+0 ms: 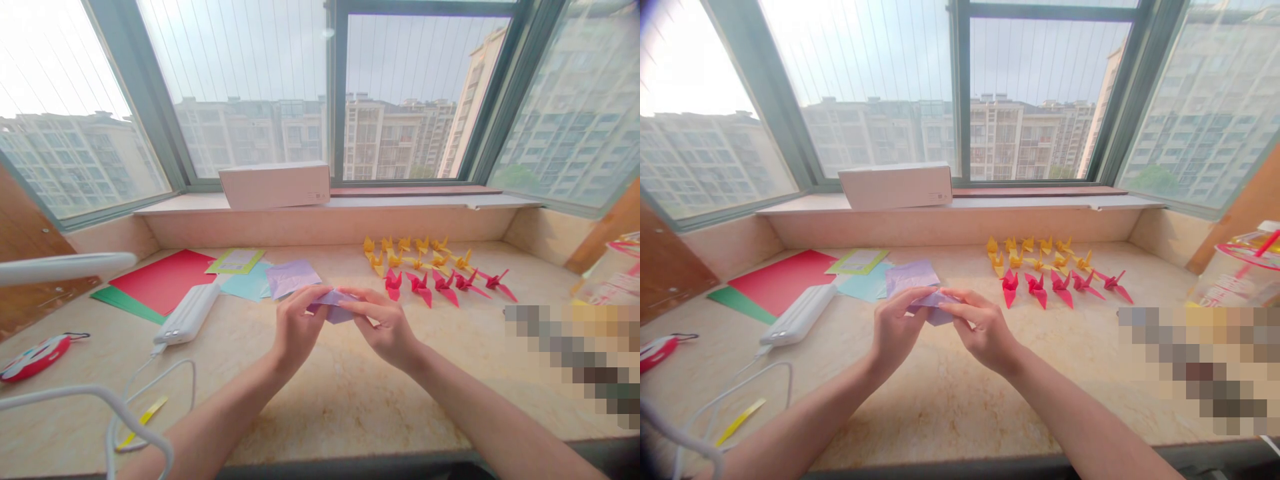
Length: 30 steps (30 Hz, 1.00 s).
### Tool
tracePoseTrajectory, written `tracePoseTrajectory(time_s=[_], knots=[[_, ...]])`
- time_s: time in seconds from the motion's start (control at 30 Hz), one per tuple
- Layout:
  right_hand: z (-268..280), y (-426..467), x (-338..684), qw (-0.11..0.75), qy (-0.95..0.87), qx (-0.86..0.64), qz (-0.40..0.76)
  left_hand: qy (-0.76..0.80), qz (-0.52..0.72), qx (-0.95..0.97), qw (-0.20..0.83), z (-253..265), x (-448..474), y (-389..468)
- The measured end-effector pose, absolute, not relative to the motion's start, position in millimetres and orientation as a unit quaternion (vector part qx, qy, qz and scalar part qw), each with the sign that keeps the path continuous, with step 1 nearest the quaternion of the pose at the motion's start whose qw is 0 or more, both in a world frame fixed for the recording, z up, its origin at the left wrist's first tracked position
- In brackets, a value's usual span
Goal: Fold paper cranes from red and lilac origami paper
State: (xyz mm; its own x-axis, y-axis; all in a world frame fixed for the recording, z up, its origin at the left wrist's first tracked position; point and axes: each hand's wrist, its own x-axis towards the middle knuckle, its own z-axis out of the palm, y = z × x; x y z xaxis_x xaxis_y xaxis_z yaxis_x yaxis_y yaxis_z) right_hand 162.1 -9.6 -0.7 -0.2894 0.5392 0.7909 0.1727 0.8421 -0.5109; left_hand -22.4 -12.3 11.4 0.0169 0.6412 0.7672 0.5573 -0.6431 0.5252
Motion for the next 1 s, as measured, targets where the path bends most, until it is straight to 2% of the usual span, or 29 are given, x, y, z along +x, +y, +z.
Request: tracePoseTrajectory(time_s=[0.13,0.33,0.57,0.7,0.83,1.0], knots=[[4,-11,164,0.543,-0.772,-0.271,0.192,0.386,0.567,0.726,0.045,10,-26,-10],[5,1,168,0.57,-0.666,-0.373,0.304,0.34,0.555,0.756,0.069,9,-24,-9],[8,9,172,0.601,-0.618,-0.346,0.369,0.34,0.563,0.691,0.299,12,-19,-10],[12,6,174,0.561,-0.643,-0.384,0.352,0.371,0.561,0.658,0.339,7,-19,-4],[15,5,175,0.49,-0.677,-0.404,0.372,0.396,0.543,0.67,0.315,1,-20,0],[15,11,178,0.5,-0.653,-0.392,0.411,0.391,0.54,0.647,0.371,6,-18,-3]])
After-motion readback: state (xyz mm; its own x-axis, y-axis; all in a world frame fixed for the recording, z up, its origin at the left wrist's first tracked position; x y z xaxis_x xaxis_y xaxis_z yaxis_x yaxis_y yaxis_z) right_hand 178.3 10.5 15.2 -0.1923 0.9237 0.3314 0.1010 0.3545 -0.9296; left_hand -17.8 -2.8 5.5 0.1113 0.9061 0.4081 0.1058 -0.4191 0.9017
